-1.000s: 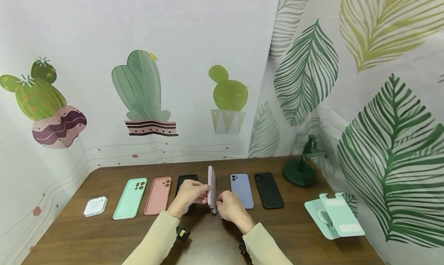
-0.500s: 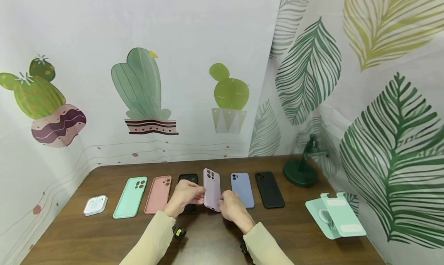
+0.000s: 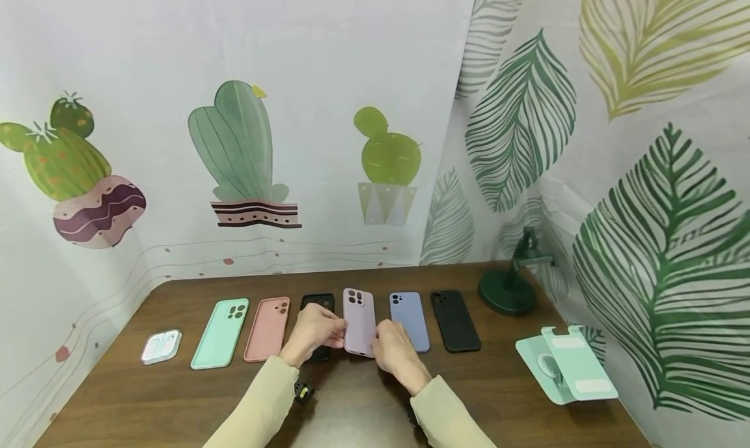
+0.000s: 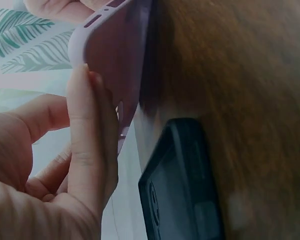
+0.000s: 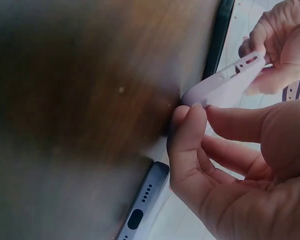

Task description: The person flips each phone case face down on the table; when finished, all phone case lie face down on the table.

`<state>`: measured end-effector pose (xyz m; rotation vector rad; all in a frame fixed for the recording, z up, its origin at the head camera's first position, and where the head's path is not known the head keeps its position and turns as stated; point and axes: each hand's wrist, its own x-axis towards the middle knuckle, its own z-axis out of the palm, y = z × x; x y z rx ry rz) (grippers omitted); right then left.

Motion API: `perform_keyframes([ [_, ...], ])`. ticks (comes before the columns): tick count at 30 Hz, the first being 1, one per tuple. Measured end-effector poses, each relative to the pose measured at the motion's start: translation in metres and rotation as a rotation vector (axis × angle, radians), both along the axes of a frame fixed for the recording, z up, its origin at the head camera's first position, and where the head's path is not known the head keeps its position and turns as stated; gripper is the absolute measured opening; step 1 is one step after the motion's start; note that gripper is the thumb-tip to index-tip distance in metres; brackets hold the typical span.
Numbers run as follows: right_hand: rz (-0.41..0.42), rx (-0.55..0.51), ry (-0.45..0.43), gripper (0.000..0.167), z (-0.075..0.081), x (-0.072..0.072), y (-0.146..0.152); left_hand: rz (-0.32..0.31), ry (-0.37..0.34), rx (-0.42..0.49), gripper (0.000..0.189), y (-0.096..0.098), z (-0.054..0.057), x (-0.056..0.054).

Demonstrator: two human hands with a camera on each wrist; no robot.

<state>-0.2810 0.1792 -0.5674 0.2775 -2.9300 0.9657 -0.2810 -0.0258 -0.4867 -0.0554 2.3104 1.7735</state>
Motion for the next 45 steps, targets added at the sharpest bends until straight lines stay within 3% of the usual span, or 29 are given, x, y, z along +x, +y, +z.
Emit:
perform_keyframes([
  [6,-0.017,0.037,0.045,0.029,0.001,0.001,0.001,-0.004,0.022,-0.041,0.01,0.004,-0.003,-0.002],
  [12,-0.031,0.055,0.07,0.038,0.0,0.0,0.001,-0.005,0.148,-0.254,0.01,0.01,-0.004,-0.002],
  [18,-0.041,0.063,0.08,0.041,-0.002,-0.001,0.001,-0.001,0.211,-0.41,0.016,0.014,-0.006,-0.003],
  [22,-0.053,0.067,0.073,0.043,-0.001,0.0,0.001,-0.022,0.248,-0.464,0.02,0.014,-0.03,-0.017],
  [25,-0.061,0.071,0.064,0.042,0.0,0.0,0.001,-0.044,0.249,-0.512,0.025,0.013,-0.055,-0.034],
  [31,-0.066,0.089,0.057,0.041,-0.001,-0.002,0.0,-0.042,0.303,-0.599,0.033,0.016,-0.08,-0.049],
  [34,-0.071,0.095,0.062,0.043,0.0,-0.002,-0.001,-0.031,0.328,-0.618,0.025,0.017,-0.084,-0.052],
  [38,-0.078,0.09,0.054,0.042,0.0,-0.002,-0.001,-0.026,0.299,-0.639,0.017,0.02,-0.084,-0.052],
  [42,-0.084,0.093,0.054,0.039,0.001,-0.001,-0.002,-0.017,0.286,-0.635,0.019,0.02,-0.079,-0.046],
  [45,-0.093,0.08,0.043,0.039,0.003,0.002,-0.003,-0.001,0.341,-0.627,0.026,0.02,-0.073,-0.038],
])
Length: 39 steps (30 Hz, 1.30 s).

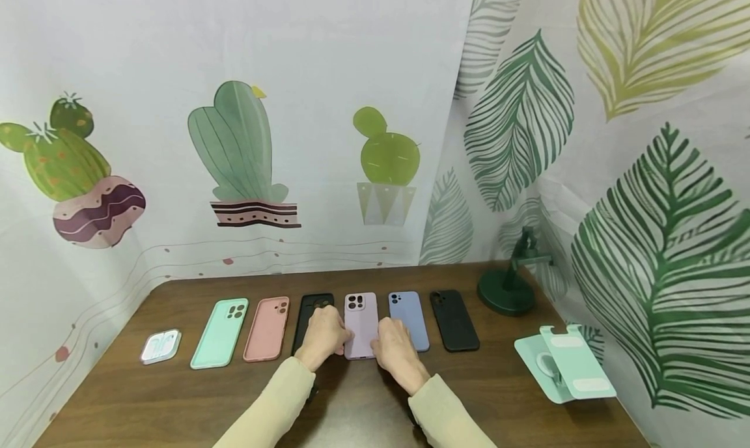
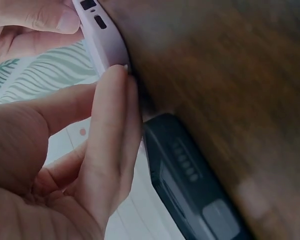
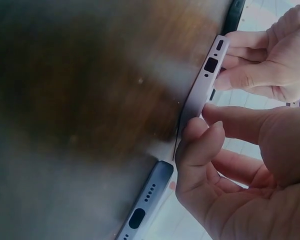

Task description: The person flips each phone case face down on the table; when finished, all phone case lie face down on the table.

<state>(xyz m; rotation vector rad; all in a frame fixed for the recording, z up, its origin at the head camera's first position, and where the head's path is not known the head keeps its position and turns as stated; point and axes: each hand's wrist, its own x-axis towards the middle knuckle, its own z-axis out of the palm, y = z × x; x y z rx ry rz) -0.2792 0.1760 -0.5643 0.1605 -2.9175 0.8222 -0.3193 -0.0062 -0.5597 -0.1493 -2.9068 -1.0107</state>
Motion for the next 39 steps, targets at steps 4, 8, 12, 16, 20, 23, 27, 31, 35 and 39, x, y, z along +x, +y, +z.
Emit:
perform_keyframes([
  [4,-0.034,-0.038,-0.026,0.036,0.003,0.002,-0.001,-0.006,0.133,0.024,0.04,-0.002,0.016,0.016],
  [8,-0.041,-0.065,-0.002,0.022,0.015,0.007,-0.004,0.005,0.168,0.047,0.03,-0.006,0.061,0.042],
  [12,-0.013,-0.121,0.001,0.027,0.056,0.029,-0.02,0.041,0.127,-0.001,0.015,-0.019,0.079,0.05],
  [16,0.013,-0.147,0.017,0.027,0.071,0.035,-0.037,0.055,0.146,-0.011,0.023,-0.044,0.044,0.026],
  [20,0.053,-0.192,0.05,0.028,0.051,0.023,-0.047,0.069,0.188,-0.058,0.029,-0.07,0.011,0.0],
  [23,0.084,-0.235,0.064,0.028,0.051,0.024,-0.055,0.076,0.205,-0.086,0.028,-0.086,0.003,-0.007],
  [27,0.107,-0.247,0.045,0.025,0.066,0.033,-0.069,0.052,0.218,-0.072,0.023,-0.095,0.035,0.015],
  [31,0.11,-0.228,-0.021,0.026,0.072,0.033,-0.082,0.053,0.153,-0.049,0.018,-0.095,0.074,0.042],
  [35,0.104,-0.197,-0.061,0.023,0.071,0.03,-0.09,0.044,0.1,-0.068,0.018,-0.099,0.067,0.039],
  [39,0.115,-0.171,-0.059,0.021,0.058,0.021,-0.096,0.041,0.032,-0.101,0.022,-0.105,0.045,0.025],
])
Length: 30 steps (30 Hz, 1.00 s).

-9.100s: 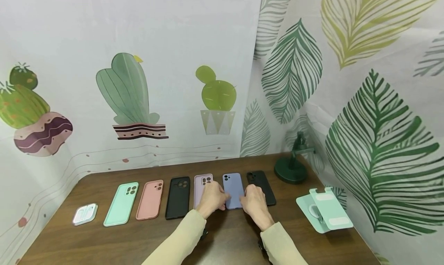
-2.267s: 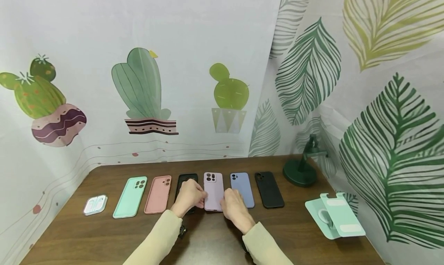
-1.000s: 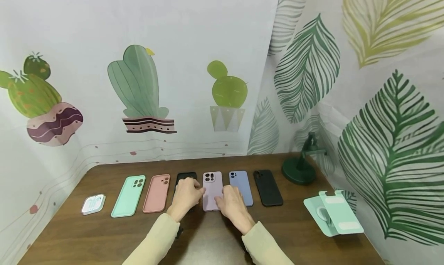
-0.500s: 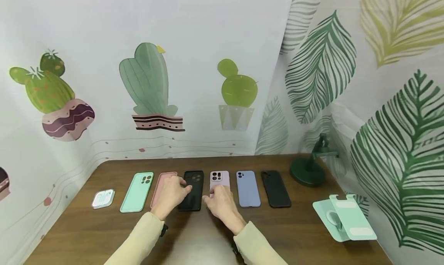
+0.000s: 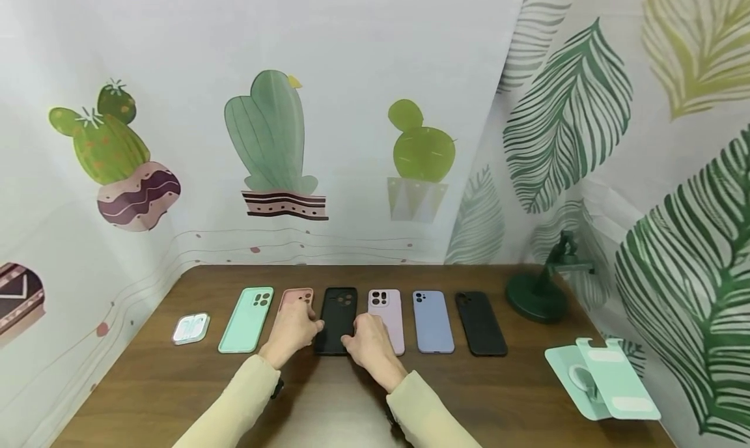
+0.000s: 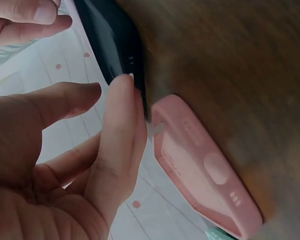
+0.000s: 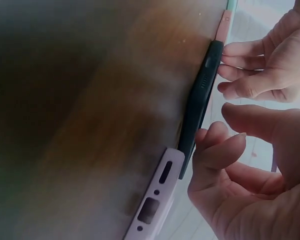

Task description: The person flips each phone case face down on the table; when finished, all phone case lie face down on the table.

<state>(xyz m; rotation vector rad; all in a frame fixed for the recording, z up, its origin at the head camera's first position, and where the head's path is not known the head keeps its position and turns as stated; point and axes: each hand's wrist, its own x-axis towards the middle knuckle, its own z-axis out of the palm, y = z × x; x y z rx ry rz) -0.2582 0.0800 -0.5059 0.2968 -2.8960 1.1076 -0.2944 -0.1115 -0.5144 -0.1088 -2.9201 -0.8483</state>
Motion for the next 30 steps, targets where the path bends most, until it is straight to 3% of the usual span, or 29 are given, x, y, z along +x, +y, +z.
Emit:
perform_keyframes([
  [1,-0.001,0.003,-0.008,0.021,-0.006,-0.004,0.0,0.005,-0.031,0.0,0.022,0.0,-0.002,-0.002],
  [5,-0.011,0.038,-0.04,0.022,-0.039,-0.024,0.0,-0.001,-0.11,-0.017,0.028,-0.004,-0.029,-0.02],
  [8,-0.018,0.077,-0.054,0.025,-0.052,-0.034,-0.002,-0.017,-0.105,-0.021,0.034,-0.007,-0.043,-0.029],
  [12,-0.031,0.136,-0.053,0.028,-0.058,-0.04,-0.006,-0.032,-0.061,-0.041,0.04,-0.01,-0.052,-0.033],
  [18,-0.059,0.176,-0.018,0.024,-0.062,-0.042,-0.007,-0.036,-0.049,-0.054,0.051,-0.006,-0.052,-0.031],
  [23,-0.063,0.179,-0.018,0.018,-0.061,-0.042,-0.007,-0.027,-0.062,-0.009,0.057,-0.001,-0.039,-0.023],
  [26,-0.068,0.174,-0.032,0.024,-0.059,-0.043,-0.008,-0.035,-0.002,-0.001,0.057,0.001,-0.036,-0.018],
  [30,-0.084,0.156,-0.071,0.043,-0.053,-0.04,-0.009,-0.034,0.012,-0.01,0.056,0.001,-0.035,-0.016],
])
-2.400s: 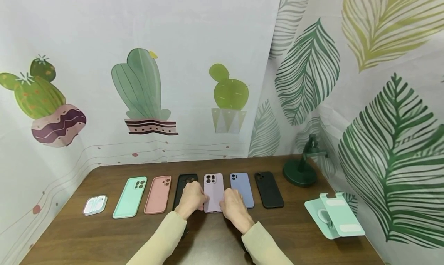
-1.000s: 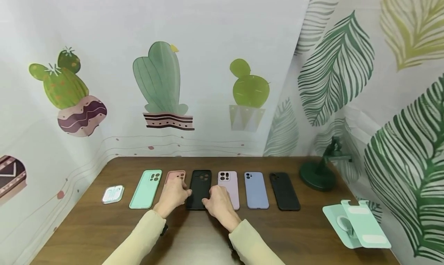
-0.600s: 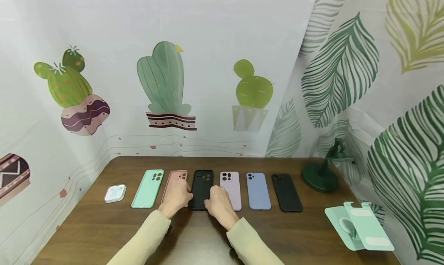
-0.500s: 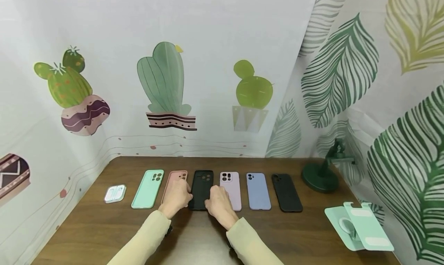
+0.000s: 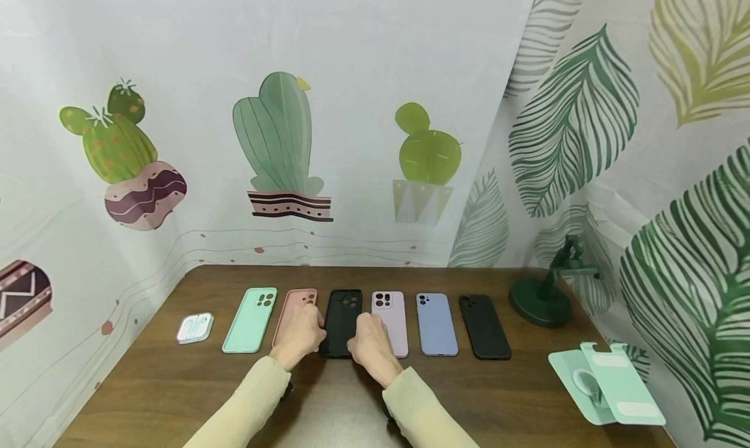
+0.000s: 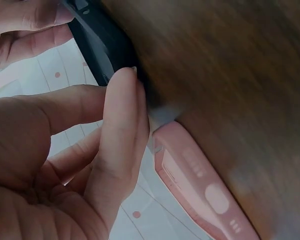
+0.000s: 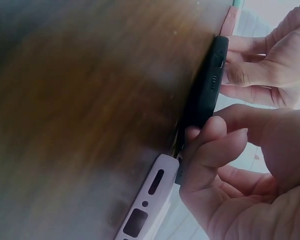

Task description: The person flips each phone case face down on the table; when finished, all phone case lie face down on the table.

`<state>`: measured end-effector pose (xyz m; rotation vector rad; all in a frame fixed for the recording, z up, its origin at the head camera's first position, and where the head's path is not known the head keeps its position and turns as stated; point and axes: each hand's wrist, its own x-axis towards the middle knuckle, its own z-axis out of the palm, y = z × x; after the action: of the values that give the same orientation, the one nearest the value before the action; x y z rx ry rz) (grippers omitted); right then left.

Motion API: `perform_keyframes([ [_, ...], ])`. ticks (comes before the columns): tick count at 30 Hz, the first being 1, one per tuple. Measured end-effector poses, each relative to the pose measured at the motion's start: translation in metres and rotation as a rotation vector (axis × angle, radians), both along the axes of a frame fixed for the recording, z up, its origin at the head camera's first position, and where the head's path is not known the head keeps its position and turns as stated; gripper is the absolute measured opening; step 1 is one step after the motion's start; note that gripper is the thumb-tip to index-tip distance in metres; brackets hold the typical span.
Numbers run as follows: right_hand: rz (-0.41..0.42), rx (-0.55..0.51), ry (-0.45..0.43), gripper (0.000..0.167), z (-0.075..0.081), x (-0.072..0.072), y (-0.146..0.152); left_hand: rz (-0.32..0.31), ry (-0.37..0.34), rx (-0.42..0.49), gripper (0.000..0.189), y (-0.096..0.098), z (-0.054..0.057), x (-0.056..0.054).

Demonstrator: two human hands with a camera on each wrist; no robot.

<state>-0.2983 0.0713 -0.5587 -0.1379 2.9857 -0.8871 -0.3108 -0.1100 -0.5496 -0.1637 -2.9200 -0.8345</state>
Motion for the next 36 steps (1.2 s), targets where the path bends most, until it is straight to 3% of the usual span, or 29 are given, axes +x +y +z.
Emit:
perform_keyframes([
  [4,-0.011,-0.044,-0.004,0.06,0.013,0.009,0.0,0.01,-0.058,-0.008,0.055,0.0,-0.003,-0.003],
  [6,-0.011,-0.074,0.002,0.062,0.021,0.014,0.0,0.012,-0.065,0.002,0.056,0.001,0.002,0.001],
  [9,-0.01,-0.123,0.02,0.063,0.033,0.024,0.0,0.003,-0.069,0.023,0.058,0.005,0.025,0.016],
  [11,-0.019,-0.144,0.012,0.063,0.051,0.034,-0.002,0.002,-0.079,0.037,0.06,0.009,0.044,0.028],
  [13,-0.023,-0.154,0.011,0.062,0.063,0.042,-0.004,0.005,-0.097,0.034,0.059,0.012,0.056,0.036],
  [15,-0.027,-0.162,0.001,0.056,0.07,0.045,-0.004,0.01,-0.108,0.043,0.057,0.012,0.057,0.037],
  [18,-0.024,-0.154,0.016,0.031,0.049,0.03,-0.001,0.015,-0.101,0.088,0.05,0.012,0.055,0.038],
  [20,-0.025,-0.141,0.033,0.017,0.031,0.017,0.002,-0.005,-0.081,0.116,0.054,0.008,0.041,0.031],
  [24,-0.023,-0.079,0.105,0.025,-0.002,-0.003,0.005,-0.002,-0.071,0.198,0.062,0.007,0.039,0.031],
  [25,-0.028,-0.071,0.122,0.025,-0.005,-0.005,0.006,0.004,-0.071,0.212,0.063,0.007,0.039,0.031],
  [27,-0.025,-0.061,0.145,0.025,-0.01,-0.008,0.007,0.038,-0.087,0.245,0.063,0.01,0.052,0.038],
  [36,0.017,-0.122,0.173,0.031,0.002,-0.001,0.008,0.082,-0.138,0.25,0.071,0.012,0.051,0.035],
])
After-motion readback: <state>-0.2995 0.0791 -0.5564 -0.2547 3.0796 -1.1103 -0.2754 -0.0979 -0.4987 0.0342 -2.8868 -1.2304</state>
